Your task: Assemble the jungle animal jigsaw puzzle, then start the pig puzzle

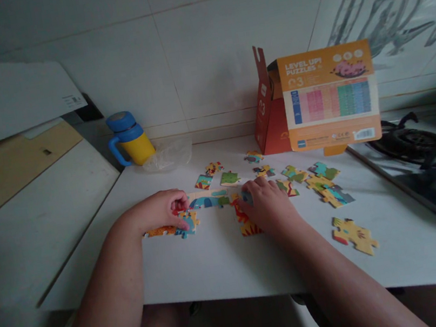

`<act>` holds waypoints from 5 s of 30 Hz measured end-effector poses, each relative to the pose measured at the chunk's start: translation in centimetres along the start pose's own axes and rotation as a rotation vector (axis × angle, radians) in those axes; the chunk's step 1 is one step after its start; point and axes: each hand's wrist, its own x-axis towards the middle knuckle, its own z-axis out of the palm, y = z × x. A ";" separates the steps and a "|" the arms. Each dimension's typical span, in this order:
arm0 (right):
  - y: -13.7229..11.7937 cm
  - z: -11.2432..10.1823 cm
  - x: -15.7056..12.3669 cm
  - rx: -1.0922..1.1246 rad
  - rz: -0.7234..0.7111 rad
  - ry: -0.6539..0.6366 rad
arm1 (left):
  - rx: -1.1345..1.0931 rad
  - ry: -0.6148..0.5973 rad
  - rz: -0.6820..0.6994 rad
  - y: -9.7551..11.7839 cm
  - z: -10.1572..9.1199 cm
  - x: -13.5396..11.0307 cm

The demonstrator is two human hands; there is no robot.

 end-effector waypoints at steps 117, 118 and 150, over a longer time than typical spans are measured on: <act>-8.0 2.6 1.3 1.180 0.247 0.089 | -0.012 0.013 -0.206 -2.2 -1.0 0.1; -7.7 2.6 1.3 1.185 0.261 0.092 | -0.013 0.017 -0.209 -2.1 -1.0 0.0; -8.1 0.5 0.0 0.417 0.076 -0.217 | -0.007 0.047 -0.265 -1.1 -0.9 -0.3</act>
